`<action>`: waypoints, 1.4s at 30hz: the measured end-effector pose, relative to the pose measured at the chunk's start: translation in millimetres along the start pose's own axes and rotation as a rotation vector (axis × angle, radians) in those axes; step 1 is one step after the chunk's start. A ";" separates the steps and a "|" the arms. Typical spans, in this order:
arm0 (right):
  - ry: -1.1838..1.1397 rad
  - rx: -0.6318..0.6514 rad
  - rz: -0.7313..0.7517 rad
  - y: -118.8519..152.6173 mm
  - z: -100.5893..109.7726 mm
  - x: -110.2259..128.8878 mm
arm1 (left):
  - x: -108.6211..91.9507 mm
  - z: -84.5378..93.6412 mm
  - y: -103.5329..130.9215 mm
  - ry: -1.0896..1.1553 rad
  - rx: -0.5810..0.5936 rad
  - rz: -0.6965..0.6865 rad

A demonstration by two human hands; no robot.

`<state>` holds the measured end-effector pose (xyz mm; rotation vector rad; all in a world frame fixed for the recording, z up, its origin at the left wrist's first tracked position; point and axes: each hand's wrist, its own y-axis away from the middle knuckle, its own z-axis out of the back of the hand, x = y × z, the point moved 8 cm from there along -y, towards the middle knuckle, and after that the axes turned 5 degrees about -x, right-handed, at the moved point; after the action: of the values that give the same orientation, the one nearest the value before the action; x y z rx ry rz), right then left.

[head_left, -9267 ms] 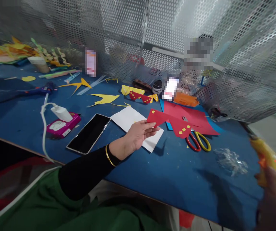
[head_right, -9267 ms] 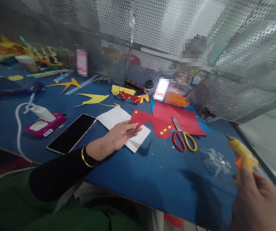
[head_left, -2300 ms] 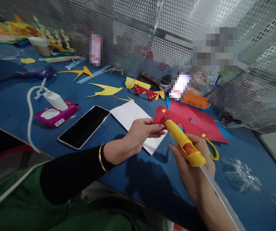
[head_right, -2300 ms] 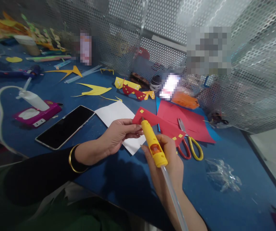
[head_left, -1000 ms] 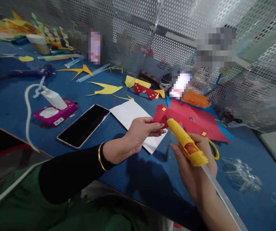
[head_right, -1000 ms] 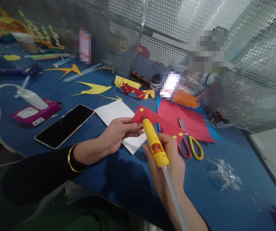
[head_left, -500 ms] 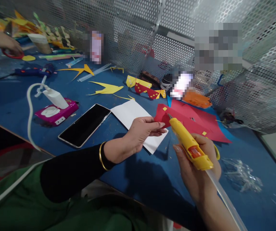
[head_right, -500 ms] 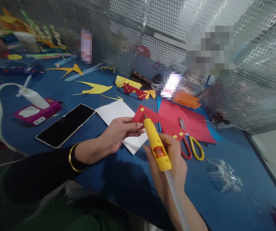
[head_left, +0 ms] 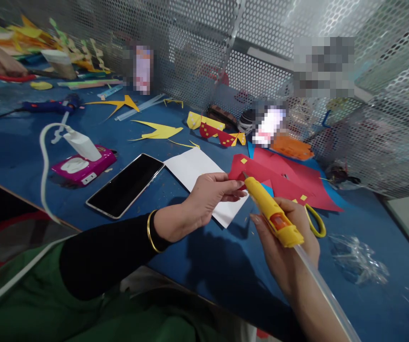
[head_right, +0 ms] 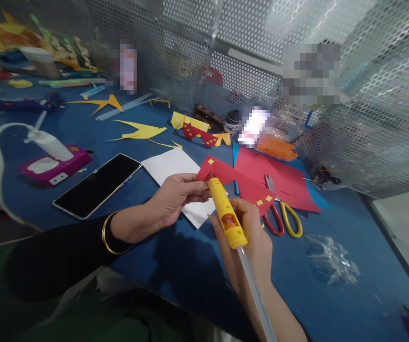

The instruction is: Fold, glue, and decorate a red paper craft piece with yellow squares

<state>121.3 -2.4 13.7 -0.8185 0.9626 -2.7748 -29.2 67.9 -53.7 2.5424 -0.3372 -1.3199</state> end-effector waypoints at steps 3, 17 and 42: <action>-0.015 -0.004 -0.056 2.1 0.3 3.7 | 0.5 -0.6 -0.4 0.006 0.008 0.002; 0.012 -0.034 0.086 -3.4 4.1 -4.5 | 0.5 -0.3 1.6 -0.015 -0.004 0.006; -0.259 0.088 -0.135 -2.4 -4.1 -12.0 | -2.9 3.3 -3.6 0.023 -0.027 -0.007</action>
<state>129.6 4.8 6.9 -1.2323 0.7613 -2.7038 -33.2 71.9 -54.5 2.5373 -0.3041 -1.2876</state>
